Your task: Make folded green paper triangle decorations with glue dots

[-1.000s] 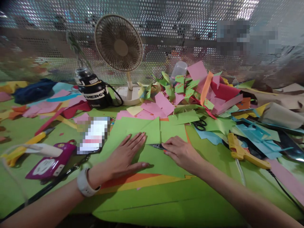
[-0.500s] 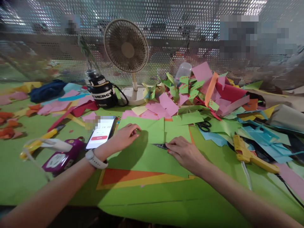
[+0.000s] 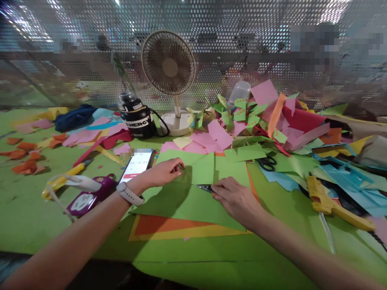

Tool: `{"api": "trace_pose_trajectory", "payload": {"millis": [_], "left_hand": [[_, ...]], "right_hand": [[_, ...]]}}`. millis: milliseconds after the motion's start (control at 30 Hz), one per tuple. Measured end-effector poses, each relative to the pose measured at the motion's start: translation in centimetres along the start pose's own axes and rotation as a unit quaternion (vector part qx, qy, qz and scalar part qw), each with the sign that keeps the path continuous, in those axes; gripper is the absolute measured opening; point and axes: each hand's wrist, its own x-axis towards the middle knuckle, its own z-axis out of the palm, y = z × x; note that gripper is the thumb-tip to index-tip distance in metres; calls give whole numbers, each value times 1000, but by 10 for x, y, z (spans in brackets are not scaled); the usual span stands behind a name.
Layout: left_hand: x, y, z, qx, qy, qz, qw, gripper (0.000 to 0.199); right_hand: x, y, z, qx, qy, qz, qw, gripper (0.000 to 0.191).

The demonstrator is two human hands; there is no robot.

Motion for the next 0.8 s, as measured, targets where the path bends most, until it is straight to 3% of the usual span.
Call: {"api": "trace_pose_trajectory", "payload": {"millis": [800], "left_hand": [[-3, 4, -3, 5, -7, 1, 1000, 22]], "right_hand": [[18, -22, 13, -17, -10, 17, 1000, 25]]}}
